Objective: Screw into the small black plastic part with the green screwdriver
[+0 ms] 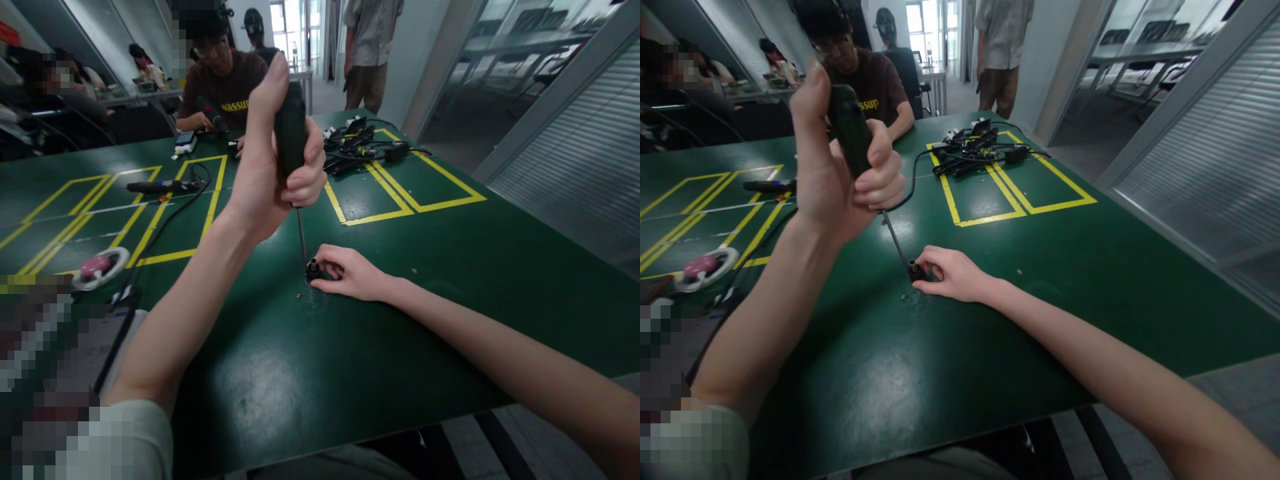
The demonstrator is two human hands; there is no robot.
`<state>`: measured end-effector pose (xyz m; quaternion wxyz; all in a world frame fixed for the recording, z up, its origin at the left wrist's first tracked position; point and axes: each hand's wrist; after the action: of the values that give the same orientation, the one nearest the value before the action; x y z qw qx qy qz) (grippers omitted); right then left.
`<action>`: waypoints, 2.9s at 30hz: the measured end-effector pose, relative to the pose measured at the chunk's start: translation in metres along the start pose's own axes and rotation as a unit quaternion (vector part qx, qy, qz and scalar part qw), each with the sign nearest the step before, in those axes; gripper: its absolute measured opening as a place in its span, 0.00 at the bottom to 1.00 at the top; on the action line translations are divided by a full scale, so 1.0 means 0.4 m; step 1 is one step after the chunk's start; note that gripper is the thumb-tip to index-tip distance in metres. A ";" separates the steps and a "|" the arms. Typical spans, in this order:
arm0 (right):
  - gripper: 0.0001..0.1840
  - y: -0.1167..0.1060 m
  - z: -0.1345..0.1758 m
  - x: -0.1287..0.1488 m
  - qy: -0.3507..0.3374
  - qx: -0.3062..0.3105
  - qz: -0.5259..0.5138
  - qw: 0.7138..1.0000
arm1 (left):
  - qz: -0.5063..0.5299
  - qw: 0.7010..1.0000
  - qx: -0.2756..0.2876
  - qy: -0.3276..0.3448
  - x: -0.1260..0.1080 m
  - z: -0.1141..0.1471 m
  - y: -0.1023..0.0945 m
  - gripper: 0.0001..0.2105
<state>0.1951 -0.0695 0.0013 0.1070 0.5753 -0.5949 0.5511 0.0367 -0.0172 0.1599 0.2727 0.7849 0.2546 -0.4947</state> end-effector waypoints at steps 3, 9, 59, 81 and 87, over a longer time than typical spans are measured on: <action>0.12 0.001 0.000 0.000 0.006 0.007 0.005 1.000 | -0.022 0.997 -0.070 0.023 0.017 0.000 0.025 0.35; 0.15 0.006 -0.001 -0.004 0.066 0.014 0.004 0.998 | -0.074 0.971 -0.182 0.138 0.077 0.004 0.031 0.29; 0.17 0.006 0.025 -0.011 0.045 0.041 0.018 0.998 | -0.476 0.877 0.009 -0.055 0.012 0.217 -0.053 0.12; 0.18 0.008 0.023 -0.013 0.047 0.046 0.021 0.998 | -0.488 0.873 0.005 -0.010 0.011 0.213 -0.064 0.09; 0.18 0.009 0.021 -0.009 0.049 0.046 0.024 0.997 | -0.499 0.866 0.000 -0.006 0.012 0.209 -0.067 0.08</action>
<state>0.1978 -0.0749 -0.0065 0.0963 0.5374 -0.5764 0.6081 -0.0328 -0.0540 0.1206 -0.0090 0.5497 0.6112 -0.5694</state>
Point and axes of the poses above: each hand's wrist, its own z-axis away from the middle knuckle, its own y-axis out of the palm, x = y × z, and after that the axes turned 4 degrees about -z, right-handed
